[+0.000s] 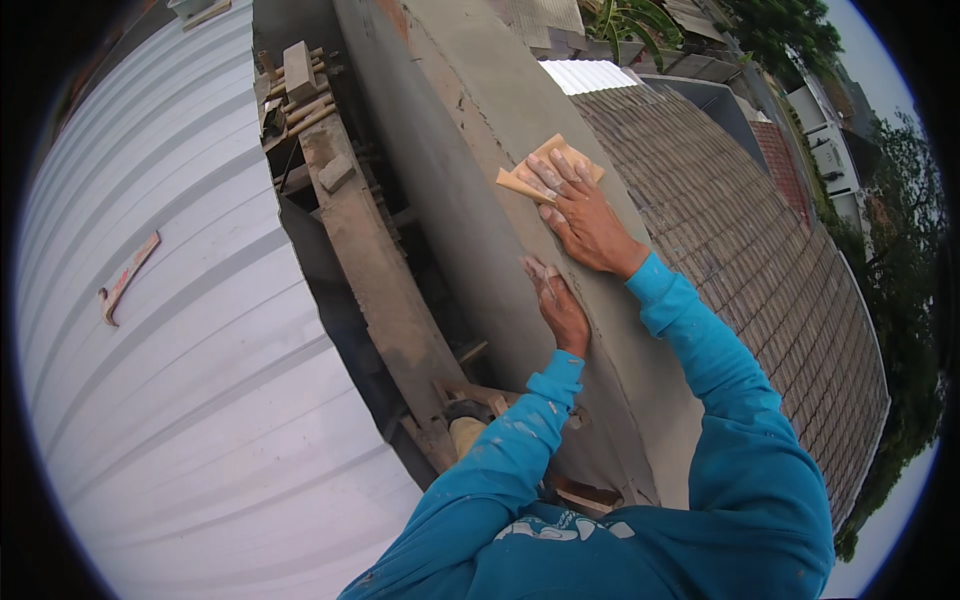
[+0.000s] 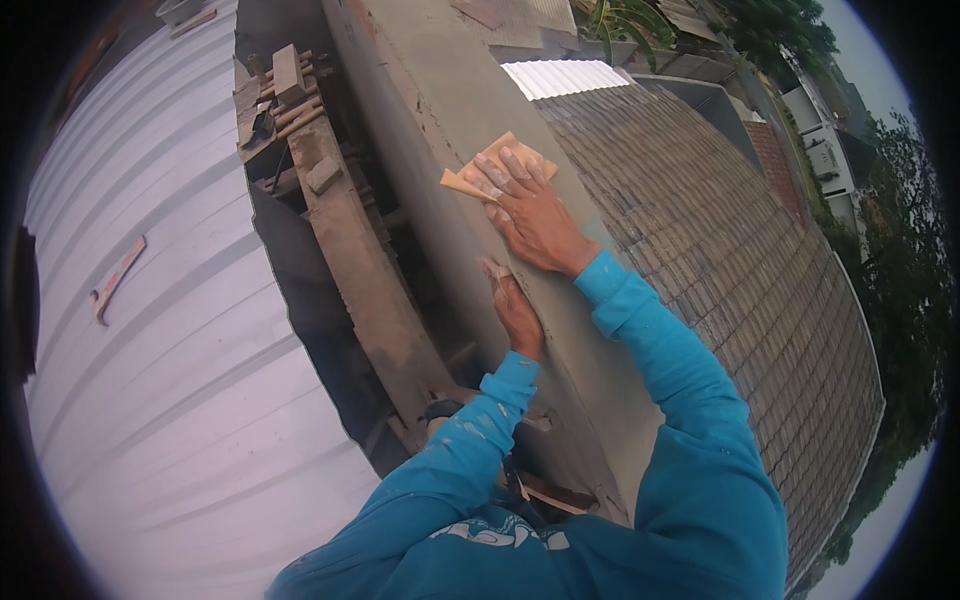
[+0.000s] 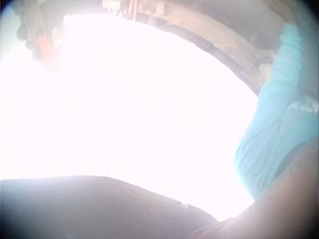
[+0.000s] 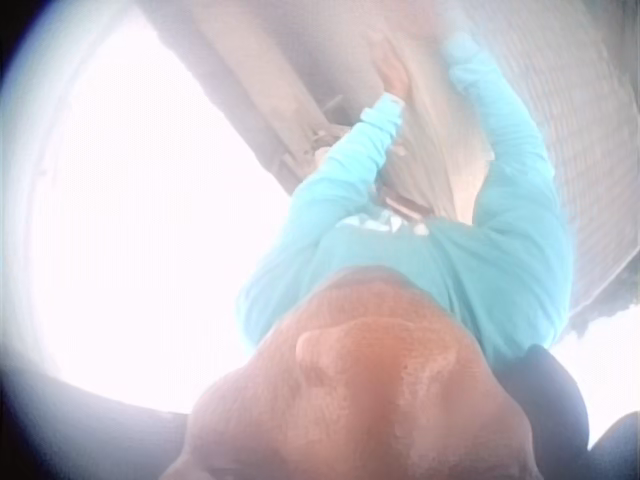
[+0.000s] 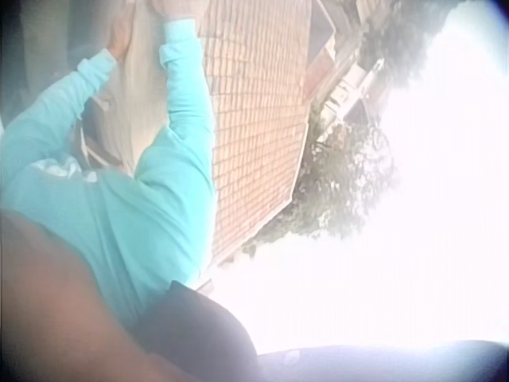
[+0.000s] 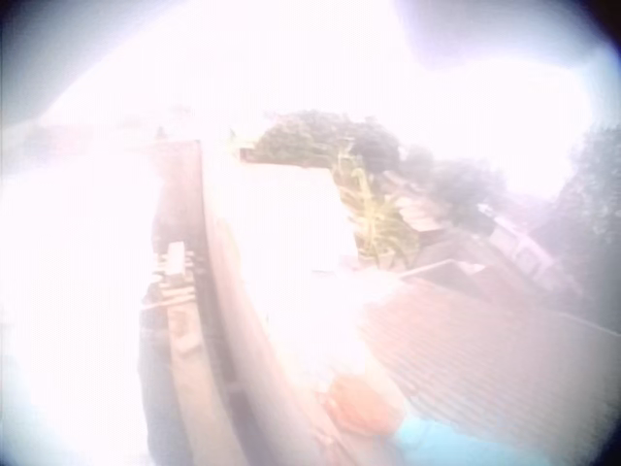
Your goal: The person smooths a freshly poured concrete roof beam using a wooden float. They repeatedly rub the surface along the beam's length, occasionally pausing to check the finish by hand.
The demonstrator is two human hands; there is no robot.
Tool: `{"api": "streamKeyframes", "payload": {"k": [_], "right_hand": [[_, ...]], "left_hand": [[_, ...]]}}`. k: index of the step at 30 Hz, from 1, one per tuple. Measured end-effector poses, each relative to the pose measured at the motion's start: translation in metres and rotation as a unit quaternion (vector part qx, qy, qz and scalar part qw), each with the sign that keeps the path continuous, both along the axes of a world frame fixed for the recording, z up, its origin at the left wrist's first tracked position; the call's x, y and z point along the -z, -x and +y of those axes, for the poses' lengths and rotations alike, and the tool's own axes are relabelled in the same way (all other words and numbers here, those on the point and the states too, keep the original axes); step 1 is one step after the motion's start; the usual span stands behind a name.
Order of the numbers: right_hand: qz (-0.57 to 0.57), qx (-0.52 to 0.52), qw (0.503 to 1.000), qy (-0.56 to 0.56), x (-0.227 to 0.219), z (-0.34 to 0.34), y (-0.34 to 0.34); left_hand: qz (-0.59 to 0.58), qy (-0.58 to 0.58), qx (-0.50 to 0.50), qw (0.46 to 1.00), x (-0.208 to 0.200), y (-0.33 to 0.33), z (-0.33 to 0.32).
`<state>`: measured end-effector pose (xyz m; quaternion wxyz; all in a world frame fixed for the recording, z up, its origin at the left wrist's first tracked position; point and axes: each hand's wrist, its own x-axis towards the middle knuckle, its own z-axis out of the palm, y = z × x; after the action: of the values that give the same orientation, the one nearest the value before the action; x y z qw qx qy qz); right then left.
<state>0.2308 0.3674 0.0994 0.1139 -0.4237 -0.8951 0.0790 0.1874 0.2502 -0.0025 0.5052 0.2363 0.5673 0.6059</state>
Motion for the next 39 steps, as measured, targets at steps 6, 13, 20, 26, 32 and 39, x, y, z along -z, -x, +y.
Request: {"api": "streamKeyframes", "payload": {"k": [6, 13, 20, 26, 32, 39], "right_hand": [[-0.037, 0.099, 0.986, 0.126, -0.028, -0.202, -0.064], [0.008, 0.078, 0.997, 0.012, 0.002, -0.037, -0.028], [-0.004, 0.112, 0.993, -0.041, 0.033, 0.155, 0.026], [-0.013, 0.065, 0.997, -0.049, 0.032, 0.008, -0.019], [-0.018, 0.143, 0.989, 0.04, -0.005, -0.23, -0.071], [-0.024, 0.351, 0.928, 0.12, -0.023, -0.501, -0.133]], "left_hand": [[0.03, -0.038, 0.003, 0.999, 0.015, -0.003, -0.002], [0.005, -0.012, -0.019, 1.0, 0.003, 0.004, 0.003], [-0.001, -0.017, 0.005, 1.0, -0.003, -0.002, 0.0], [0.022, -0.003, 0.003, 1.0, 0.001, 0.005, 0.006], [-0.054, -0.038, 0.019, 0.998, 0.057, 0.011, 0.024], [-0.039, -0.031, 0.048, 0.998, 0.046, 0.022, 0.032]]}}
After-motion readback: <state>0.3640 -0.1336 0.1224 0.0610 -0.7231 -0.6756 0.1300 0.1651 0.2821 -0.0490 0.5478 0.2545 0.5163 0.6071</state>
